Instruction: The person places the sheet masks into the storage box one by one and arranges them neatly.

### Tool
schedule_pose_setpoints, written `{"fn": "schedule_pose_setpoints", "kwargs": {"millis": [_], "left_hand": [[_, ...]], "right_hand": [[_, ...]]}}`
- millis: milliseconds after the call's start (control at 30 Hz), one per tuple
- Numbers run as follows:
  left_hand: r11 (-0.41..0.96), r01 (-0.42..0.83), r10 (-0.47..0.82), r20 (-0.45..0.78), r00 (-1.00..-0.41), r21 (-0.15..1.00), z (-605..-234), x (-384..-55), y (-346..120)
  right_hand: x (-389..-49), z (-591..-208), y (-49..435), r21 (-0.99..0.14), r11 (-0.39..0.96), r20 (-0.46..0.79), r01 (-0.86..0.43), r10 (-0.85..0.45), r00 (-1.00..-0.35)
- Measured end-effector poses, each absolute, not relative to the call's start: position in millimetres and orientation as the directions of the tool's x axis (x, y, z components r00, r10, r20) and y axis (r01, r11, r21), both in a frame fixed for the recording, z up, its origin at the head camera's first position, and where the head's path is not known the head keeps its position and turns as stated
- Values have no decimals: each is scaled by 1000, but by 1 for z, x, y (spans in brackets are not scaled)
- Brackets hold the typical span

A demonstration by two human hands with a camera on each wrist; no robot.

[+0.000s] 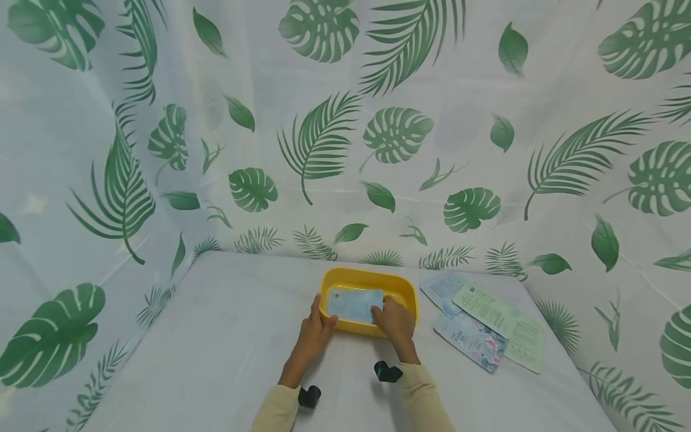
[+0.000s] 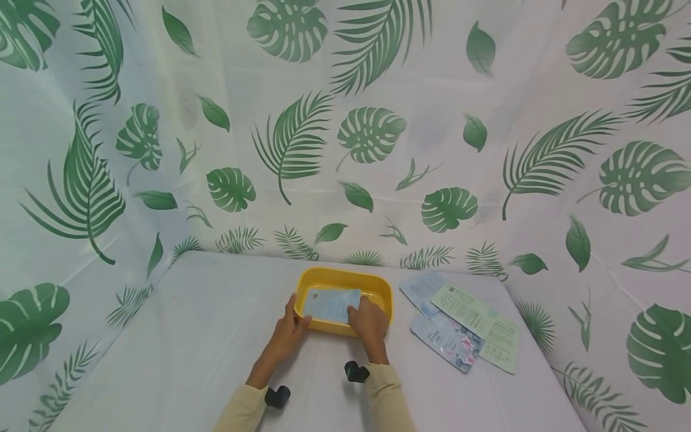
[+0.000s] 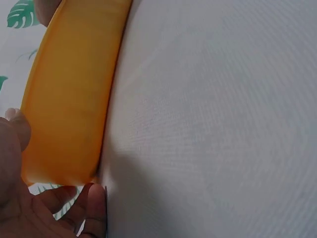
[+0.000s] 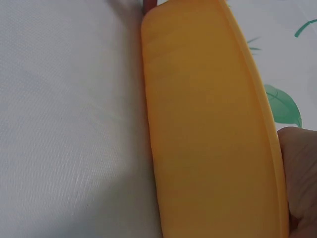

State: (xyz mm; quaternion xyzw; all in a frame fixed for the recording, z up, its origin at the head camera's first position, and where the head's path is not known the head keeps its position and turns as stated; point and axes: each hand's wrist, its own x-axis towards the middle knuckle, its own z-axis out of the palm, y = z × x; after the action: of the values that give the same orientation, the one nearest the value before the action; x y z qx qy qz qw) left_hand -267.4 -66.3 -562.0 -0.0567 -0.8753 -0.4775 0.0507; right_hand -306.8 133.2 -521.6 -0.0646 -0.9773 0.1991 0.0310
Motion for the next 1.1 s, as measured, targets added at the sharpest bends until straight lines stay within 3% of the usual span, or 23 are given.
{"fn": "schedule_pose_setpoints", "kwargs": {"millis": [400, 667, 1100], "left_hand": [[456, 199, 66, 189, -980, 867, -557, -269, -64], [503, 186, 80, 169, -982, 844, -565, -271, -66], [432, 194, 66, 184, -981, 881, -563, -263, -65]], "right_hand": [[-308, -521, 136, -345, 932, 37, 107, 127, -991], [-308, -526, 131, -306, 941, 3, 143, 151, -989], [-307, -526, 129, -300, 941, 2, 156, 164, -986]]}}
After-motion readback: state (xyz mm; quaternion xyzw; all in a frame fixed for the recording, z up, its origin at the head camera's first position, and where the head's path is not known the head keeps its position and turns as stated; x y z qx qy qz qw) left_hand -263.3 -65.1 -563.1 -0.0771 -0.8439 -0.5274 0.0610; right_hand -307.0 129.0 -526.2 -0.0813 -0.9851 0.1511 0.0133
